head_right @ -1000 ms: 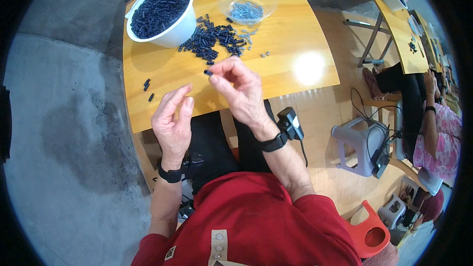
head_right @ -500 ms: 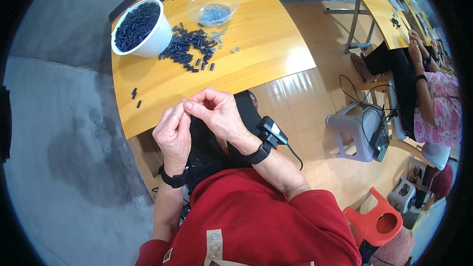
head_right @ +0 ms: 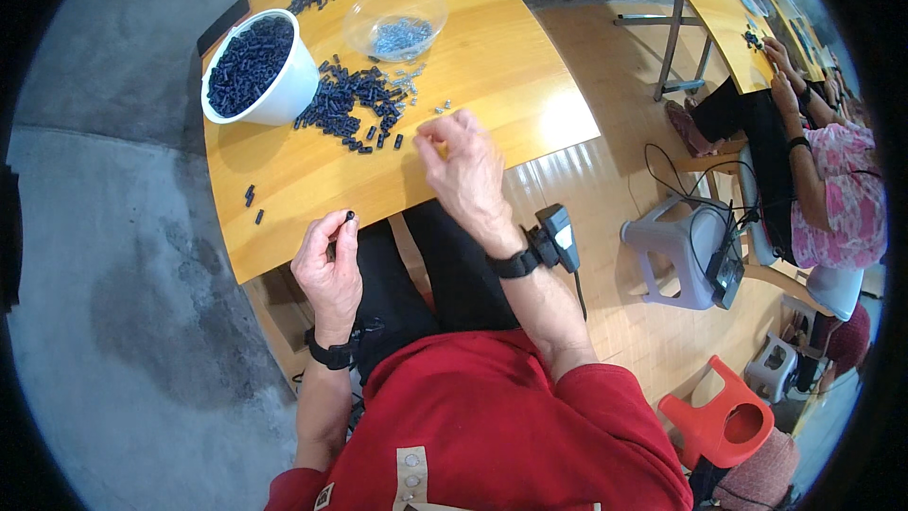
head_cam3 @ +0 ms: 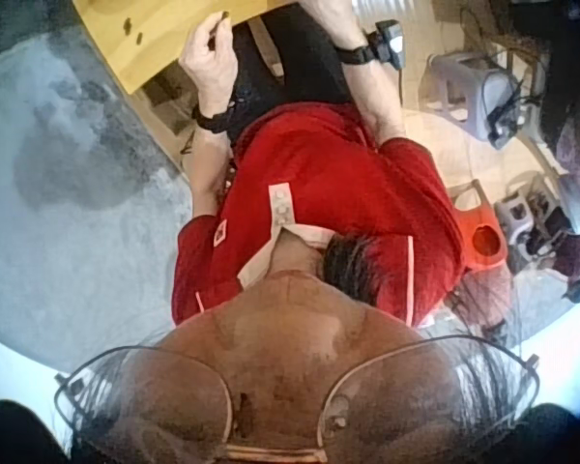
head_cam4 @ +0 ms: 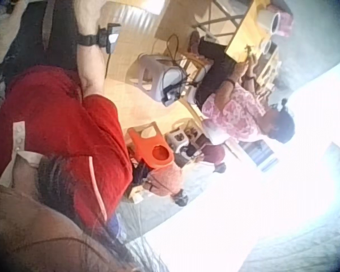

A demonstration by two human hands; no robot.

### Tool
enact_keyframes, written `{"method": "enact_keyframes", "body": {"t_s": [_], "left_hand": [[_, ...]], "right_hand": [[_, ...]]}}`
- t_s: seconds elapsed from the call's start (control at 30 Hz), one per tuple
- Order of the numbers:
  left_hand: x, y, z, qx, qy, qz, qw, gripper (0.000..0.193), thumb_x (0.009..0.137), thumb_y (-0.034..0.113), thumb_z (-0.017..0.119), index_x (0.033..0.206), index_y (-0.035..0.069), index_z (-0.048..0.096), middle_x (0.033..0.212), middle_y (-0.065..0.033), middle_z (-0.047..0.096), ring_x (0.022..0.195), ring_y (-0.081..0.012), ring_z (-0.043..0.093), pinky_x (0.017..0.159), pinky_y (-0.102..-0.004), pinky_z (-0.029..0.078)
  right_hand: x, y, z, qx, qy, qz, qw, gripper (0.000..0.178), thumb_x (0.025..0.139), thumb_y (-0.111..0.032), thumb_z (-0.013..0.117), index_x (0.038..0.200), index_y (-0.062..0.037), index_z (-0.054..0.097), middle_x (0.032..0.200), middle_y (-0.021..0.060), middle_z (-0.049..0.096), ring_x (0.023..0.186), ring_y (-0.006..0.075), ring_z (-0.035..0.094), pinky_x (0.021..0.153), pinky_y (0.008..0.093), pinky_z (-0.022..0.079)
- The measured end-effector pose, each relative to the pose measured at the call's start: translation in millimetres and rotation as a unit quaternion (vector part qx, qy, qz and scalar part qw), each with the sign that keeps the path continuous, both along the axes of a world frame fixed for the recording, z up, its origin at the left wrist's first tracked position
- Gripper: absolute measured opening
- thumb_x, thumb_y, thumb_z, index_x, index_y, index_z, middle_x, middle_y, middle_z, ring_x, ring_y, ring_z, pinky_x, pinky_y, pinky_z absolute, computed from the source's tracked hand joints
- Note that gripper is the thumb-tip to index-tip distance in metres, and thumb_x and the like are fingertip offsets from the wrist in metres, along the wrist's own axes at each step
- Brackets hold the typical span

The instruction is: Sorting and joining small black plastic parts by hand.

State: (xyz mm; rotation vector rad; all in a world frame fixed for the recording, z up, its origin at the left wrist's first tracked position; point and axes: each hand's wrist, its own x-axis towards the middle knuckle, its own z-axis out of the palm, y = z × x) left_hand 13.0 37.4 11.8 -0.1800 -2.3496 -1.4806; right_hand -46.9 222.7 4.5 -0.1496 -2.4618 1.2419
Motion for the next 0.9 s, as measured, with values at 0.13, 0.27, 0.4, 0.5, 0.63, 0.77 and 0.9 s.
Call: {"method": "enact_keyframes", "body": {"t_s": [0.13,0.27,0.4,0.5,0.63,0.77,0.9], "left_hand": [[-2.7,-2.6,1.0,-0.002,-0.017,-0.008,1.0,0.009,0.088,-0.003,0.068,0.097,-0.003,0.067,0.086,-0.0061,0.066,0.076,-0.0108,0.061,0.071,-0.0228,0.05],[-6.0,-6.1,2.0,0.016,-0.034,-0.005,0.999,0.01,0.088,-0.004,0.068,0.098,-0.004,0.067,0.086,-0.0061,0.066,0.076,-0.0109,0.061,0.071,-0.0228,0.05],[-10.7,-10.1,3.9,0.007,-0.034,-0.003,0.999,0.01,0.087,-0.005,0.068,0.097,-0.004,0.068,0.086,-0.0063,0.066,0.077,-0.0114,0.061,0.072,-0.0236,0.049],[-11.8,-12.4,2.8,0.016,-0.032,0.0,0.999,0.01,0.086,-0.004,0.069,0.097,-0.004,0.068,0.085,-0.0065,0.066,0.077,-0.0118,0.06,0.072,-0.0237,0.049],[-12.8,-13.2,3.4,0.013,-0.034,-0.003,0.999,0.01,0.087,-0.004,0.069,0.097,-0.004,0.068,0.085,-0.0062,0.066,0.076,-0.0118,0.059,0.072,-0.0236,0.048],[-13.6,-11.6,5.8,0.021,-0.035,-0.012,0.999,0.01,0.087,-0.003,0.068,0.097,-0.003,0.068,0.085,-0.0063,0.066,0.077,-0.0115,0.059,0.071,-0.0236,0.048],[-11.0,-11.2,7.4,0.011,-0.025,-0.025,0.999,0.011,0.088,-0.004,0.067,0.099,-0.004,0.067,0.087,-0.0064,0.066,0.077,-0.0109,0.059,0.072,-0.0232,0.048]], "right_hand": [[-31.8,8.3,-10.3,0.077,0.035,-0.026,0.996,0.007,0.079,-0.013,0.072,0.085,-0.0076,0.072,0.082,0.0097,0.062,0.081,0.0288,0.063,0.07,0.0392,0.05],[-45.2,3.1,-16.7,0.113,0.043,0.017,0.993,0.007,0.077,-0.011,0.071,0.084,-0.0103,0.073,0.082,0.007,0.063,0.082,0.026,0.062,0.072,0.0387,0.046],[-53.6,-1.7,-26.1,0.157,0.046,0.061,0.985,0.007,0.077,-0.01,0.07,0.084,-0.0126,0.072,0.082,0.005,0.062,0.085,0.0244,0.061,0.075,0.0389,0.041],[-54.8,-8.5,-20.9,0.171,0.043,0.077,0.981,0.005,0.077,-0.011,0.071,0.082,-0.0106,0.072,0.08,0.0049,0.063,0.084,0.0246,0.062,0.075,0.0382,0.042],[-57.5,-6.5,-23.2,0.199,0.04,0.078,0.976,0.003,0.078,-0.013,0.071,0.08,-0.0113,0.071,0.08,0.0042,0.062,0.086,0.0247,0.061,0.075,0.0389,0.041],[-59.5,-7.3,-21.7,0.28,0.02,0.095,0.955,0.009,0.079,-0.015,0.07,0.085,-0.0087,0.067,0.08,0.0071,0.06,0.086,0.0272,0.06,0.075,0.0398,0.041],[-48.9,-5.3,-17.3,0.249,0.055,0.091,0.963,0.012,0.084,-0.013,0.066,0.09,-0.0031,0.061,0.084,0.0126,0.062,0.083,0.0309,0.06,0.074,0.0414,0.045]]}}
